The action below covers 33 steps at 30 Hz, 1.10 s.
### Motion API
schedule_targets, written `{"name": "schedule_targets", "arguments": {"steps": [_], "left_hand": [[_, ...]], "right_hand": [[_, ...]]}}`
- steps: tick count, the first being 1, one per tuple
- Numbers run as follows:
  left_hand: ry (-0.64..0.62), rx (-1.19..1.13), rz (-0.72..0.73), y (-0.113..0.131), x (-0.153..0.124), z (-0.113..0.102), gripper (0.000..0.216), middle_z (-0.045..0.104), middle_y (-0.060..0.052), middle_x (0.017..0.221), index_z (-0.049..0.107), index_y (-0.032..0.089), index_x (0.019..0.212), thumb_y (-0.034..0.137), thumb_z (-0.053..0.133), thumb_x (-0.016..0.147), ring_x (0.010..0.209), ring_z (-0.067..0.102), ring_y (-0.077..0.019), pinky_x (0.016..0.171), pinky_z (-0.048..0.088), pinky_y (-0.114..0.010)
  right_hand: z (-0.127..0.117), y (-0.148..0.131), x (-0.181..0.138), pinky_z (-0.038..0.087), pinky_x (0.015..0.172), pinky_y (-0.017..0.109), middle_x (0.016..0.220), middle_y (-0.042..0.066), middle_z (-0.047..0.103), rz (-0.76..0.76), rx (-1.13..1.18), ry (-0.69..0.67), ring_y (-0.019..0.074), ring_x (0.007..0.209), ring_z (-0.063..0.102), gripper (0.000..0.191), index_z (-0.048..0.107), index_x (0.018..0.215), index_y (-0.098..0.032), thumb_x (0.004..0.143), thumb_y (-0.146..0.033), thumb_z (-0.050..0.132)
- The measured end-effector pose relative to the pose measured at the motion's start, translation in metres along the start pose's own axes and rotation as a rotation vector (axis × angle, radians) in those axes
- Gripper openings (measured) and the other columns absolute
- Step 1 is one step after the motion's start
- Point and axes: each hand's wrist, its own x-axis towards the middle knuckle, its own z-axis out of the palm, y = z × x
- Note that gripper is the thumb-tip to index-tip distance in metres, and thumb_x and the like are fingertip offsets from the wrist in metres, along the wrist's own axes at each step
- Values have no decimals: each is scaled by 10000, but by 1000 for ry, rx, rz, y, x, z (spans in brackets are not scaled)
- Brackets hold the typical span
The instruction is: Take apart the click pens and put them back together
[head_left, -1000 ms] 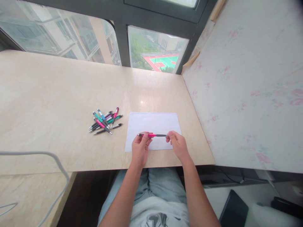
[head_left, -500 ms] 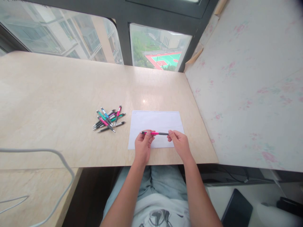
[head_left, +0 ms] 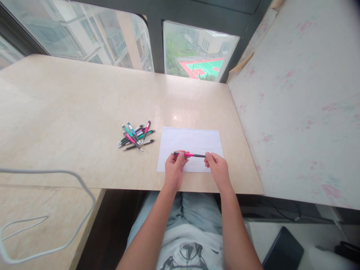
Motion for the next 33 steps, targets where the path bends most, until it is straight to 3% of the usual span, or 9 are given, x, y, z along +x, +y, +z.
{"name": "schedule_targets", "arguments": {"steps": [7, 10, 12, 16, 18, 25, 28, 31, 33], "left_hand": [[-4, -17, 0, 1, -1, 1, 271, 748, -76, 943, 702, 167, 906, 372, 796, 755, 862, 709, -160, 783, 516, -275], [1, -18, -4, 1, -1, 2, 271, 747, -76, 931, 697, 163, 904, 366, 798, 755, 861, 709, -162, 776, 517, -270], [3, -17, -2, 1, -1, 2, 271, 746, -74, 926, 694, 161, 902, 363, 799, 755, 858, 709, -161, 773, 519, -267], [-6, -15, 3, 0, 0, 1, 268, 745, -67, 919, 692, 158, 906, 360, 793, 763, 854, 708, -156, 775, 523, -264], [-10, -19, 4, 0, 0, 0, 268, 745, -64, 917, 692, 160, 909, 362, 792, 765, 853, 707, -153, 779, 523, -264], [-12, -31, 13, -2, 1, -2, 258, 745, -60, 920, 697, 166, 924, 357, 787, 775, 856, 707, -146, 773, 521, -258], [-13, -34, 15, -2, 2, -2, 252, 746, -59, 917, 698, 167, 920, 355, 786, 777, 855, 706, -144, 774, 520, -259], [-10, -33, 16, -2, 2, -1, 256, 746, -60, 917, 696, 165, 911, 355, 792, 769, 853, 706, -146, 778, 521, -262], [-5, -31, 15, -2, 1, -1, 262, 745, -61, 916, 696, 163, 912, 356, 794, 766, 850, 707, -147, 774, 522, -261]], "right_hand": [[0, 1, -2, 421, 627, 280, 820, 34, 697, -26, 109, -9, 174, 752, 603, 285, 695, 892, -203, 855, -481, 644], [-1, 2, -2, 413, 609, 264, 898, 39, 698, -20, 154, -23, 182, 820, 622, 319, 678, 1038, -214, 828, -454, 684], [-1, 3, -1, 394, 582, 259, 824, 25, 677, -11, 167, -25, 168, 750, 606, 311, 667, 1006, -207, 861, -481, 640], [0, 3, -1, 330, 527, 264, 547, -33, 494, 9, 46, 10, 120, 531, 443, 442, 574, 654, -195, 920, -545, 529], [0, 2, -2, 332, 534, 266, 529, -38, 465, -14, -15, 18, 119, 527, 428, 465, 541, 610, -199, 918, -545, 533], [-5, 2, -2, 447, 644, 279, 778, 28, 669, -60, 41, -9, 175, 746, 606, 268, 655, 851, -200, 868, -467, 627], [-4, 5, -2, 466, 659, 281, 899, 55, 687, -69, 82, 3, 199, 856, 634, 292, 660, 976, -203, 830, -455, 678], [-2, 7, -1, 453, 601, 270, 889, 53, 686, -43, 131, 14, 193, 806, 643, 372, 630, 1064, -202, 852, -507, 640], [-1, 8, -1, 425, 558, 265, 768, 33, 661, 6, 140, -11, 168, 685, 610, 379, 639, 954, -188, 899, -554, 557]]}}
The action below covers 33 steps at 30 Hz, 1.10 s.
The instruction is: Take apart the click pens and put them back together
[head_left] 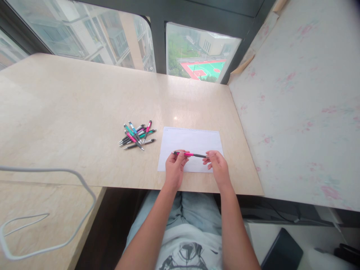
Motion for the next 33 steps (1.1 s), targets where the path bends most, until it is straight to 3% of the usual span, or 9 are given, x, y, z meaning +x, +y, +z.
{"name": "schedule_targets", "arguments": {"steps": [4, 13, 19, 28, 33], "left_hand": [[6, 7, -2, 0, 0, 0, 273, 742, -63, 918, 696, 160, 910, 363, 798, 759, 847, 708, -150, 772, 523, -261], [-5, -4, -2, 1, 0, 0, 253, 743, -57, 911, 697, 167, 909, 356, 791, 770, 842, 708, -144, 781, 523, -264], [-1, -28, -14, 1, 0, 0, 262, 746, -52, 907, 693, 172, 912, 357, 799, 761, 847, 713, -144, 775, 527, -257], [-8, -112, -29, 4, 0, -1, 259, 749, -40, 925, 689, 174, 934, 341, 798, 769, 864, 722, -136, 769, 534, -230], [3, -197, -36, 4, 2, -5, 243, 748, -33, 935, 680, 185, 941, 327, 793, 780, 900, 722, -134, 795, 540, -225]], "right_hand": [[1, 1, 0, 378, 537, 266, 564, -19, 532, 18, -57, -21, 126, 545, 488, 441, 599, 682, -187, 910, -561, 546], [-3, 1, -1, 448, 598, 275, 833, 35, 699, -54, 99, 9, 155, 710, 593, 236, 714, 1007, -212, 828, -363, 690], [-5, -2, -1, 441, 576, 267, 769, 16, 672, -94, 212, 101, 134, 658, 567, 191, 718, 976, -211, 821, -321, 699], [-21, -26, -12, 528, 683, 327, 834, 38, 698, -220, -61, 140, 182, 770, 648, 194, 722, 976, -213, 841, -347, 684], [-19, -34, -15, 529, 647, 327, 817, 40, 695, -243, -29, 187, 182, 737, 648, 196, 718, 967, -214, 839, -359, 688]]}}
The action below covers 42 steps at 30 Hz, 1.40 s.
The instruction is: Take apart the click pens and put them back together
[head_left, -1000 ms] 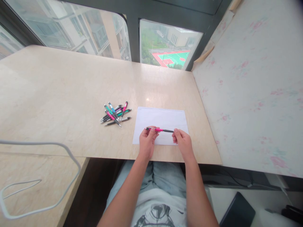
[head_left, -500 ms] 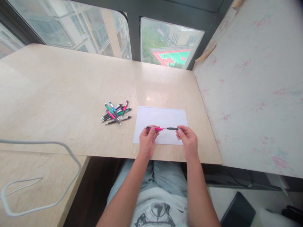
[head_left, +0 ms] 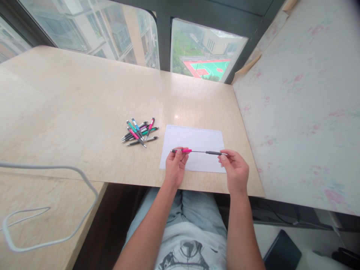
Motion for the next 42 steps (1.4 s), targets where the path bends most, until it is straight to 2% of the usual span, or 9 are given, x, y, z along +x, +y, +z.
{"name": "schedule_targets", "arguments": {"steps": [6, 13, 16, 19, 24, 27, 30, 36, 42], "left_hand": [[18, -112, -52, 2, 0, -3, 195, 734, -22, 957, 682, 186, 953, 278, 771, 806, 879, 709, -99, 816, 549, -195], [-24, -189, -120, 9, 0, -2, 180, 724, -19, 976, 675, 192, 955, 190, 765, 799, 913, 704, -94, 822, 556, -164], [-11, -211, -128, 11, -1, -2, 171, 721, -16, 978, 673, 197, 957, 179, 753, 807, 931, 702, -99, 826, 558, -166], [5, -206, -138, 11, 0, -2, 169, 720, -17, 997, 670, 203, 969, 181, 742, 817, 953, 699, -104, 840, 558, -174], [15, -202, -145, 10, 3, -3, 179, 719, -5, 992, 670, 205, 959, 192, 759, 804, 950, 701, -94, 836, 553, -162], [11, -163, -141, 10, 4, -3, 185, 719, -3, 994, 669, 213, 961, 207, 764, 803, 959, 702, -102, 846, 556, -183], [0, -137, -129, 9, 4, -3, 199, 721, -3, 993, 670, 216, 967, 212, 772, 797, 963, 703, -103, 837, 553, -183], [-8, -137, -128, 9, 4, -2, 182, 729, -12, 981, 675, 207, 969, 208, 759, 808, 923, 706, -95, 815, 550, -175], [-3, -104, -117, 9, 4, -2, 188, 731, -17, 990, 669, 212, 967, 213, 761, 803, 922, 706, -102, 812, 551, -186]], "right_hand": [[9, -12, 3, 522, 620, 318, 798, 40, 695, -16, 33, 6, 177, 718, 645, 193, 719, 963, -210, 831, -350, 699], [18, -25, 4, 487, 547, 294, 769, 38, 686, -42, 81, -4, 169, 678, 635, 197, 709, 967, -207, 834, -352, 694], [16, -19, 5, 470, 524, 287, 742, 35, 677, -65, 104, 80, 162, 641, 623, 210, 698, 961, -196, 824, -356, 700], [10, -1, 10, 472, 531, 285, 762, 45, 692, -39, 76, 143, 168, 653, 636, 237, 686, 975, -182, 810, -350, 706], [9, 43, 28, 510, 590, 305, 854, 98, 741, 178, -145, 93, 219, 759, 695, 297, 684, 952, -151, 769, -385, 697], [16, 61, 40, 515, 665, 330, 831, 89, 742, 127, -308, 110, 215, 742, 687, 292, 700, 949, -156, 791, -395, 650], [26, 67, 48, 493, 697, 337, 843, 88, 737, 30, -474, 153, 203, 701, 652, 288, 717, 961, -164, 833, -383, 581], [40, 71, 46, 375, 663, 308, 869, 84, 693, -30, -876, 109, 217, 792, 580, 210, 714, 889, -192, 857, -291, 532], [44, 74, 40, 277, 605, 289, 831, 51, 646, 5, -932, 111, 192, 760, 535, 196, 683, 911, -205, 885, -323, 530]]}}
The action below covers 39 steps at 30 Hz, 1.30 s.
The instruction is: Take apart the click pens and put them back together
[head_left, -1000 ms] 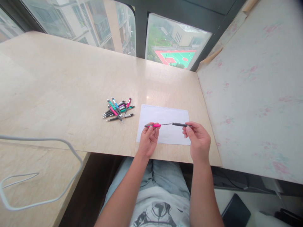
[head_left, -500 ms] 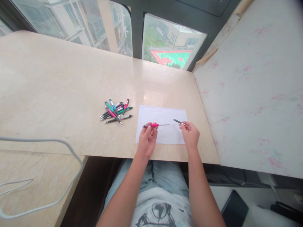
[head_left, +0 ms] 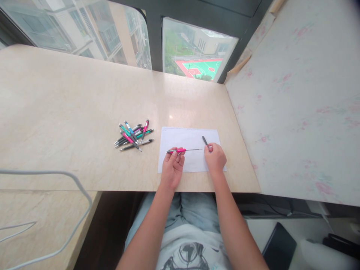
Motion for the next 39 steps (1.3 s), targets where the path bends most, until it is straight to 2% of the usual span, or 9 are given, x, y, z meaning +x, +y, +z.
{"name": "schedule_targets", "arguments": {"steps": [10, 18, 32, 39], "left_hand": [[-11, 2, 5, 0, 0, 0, 183, 737, -20, 981, 672, 209, 954, 202, 764, 796, 900, 711, -100, 789, 558, -176], [-15, 18, 5, 0, -1, 0, 196, 738, -22, 987, 668, 207, 960, 208, 771, 793, 912, 711, -101, 807, 552, -179], [-27, -35, -3, -1, 0, 1, 166, 743, -33, 960, 676, 178, 960, 164, 746, 811, 875, 718, -106, 776, 557, -174], [-28, -39, -5, -1, 0, 0, 169, 744, -32, 963, 677, 176, 960, 163, 751, 809, 880, 720, -106, 777, 561, -174]], "right_hand": [[0, 1, 0, 268, 609, 293, 834, 48, 648, 9, 24, -6, 195, 771, 534, 208, 687, 986, -202, 883, -327, 556], [-1, -3, -1, 209, 578, 289, 801, 41, 650, 35, -13, 13, 173, 702, 501, 152, 646, 806, -202, 886, -301, 562], [-1, -7, -2, 178, 582, 293, 860, 34, 647, 65, -130, -2, 162, 755, 524, 134, 624, 905, -197, 896, -327, 590], [1, -3, -3, 180, 582, 285, 810, 31, 637, 30, -96, 1, 158, 726, 503, 128, 613, 843, -190, 906, -285, 554]]}}
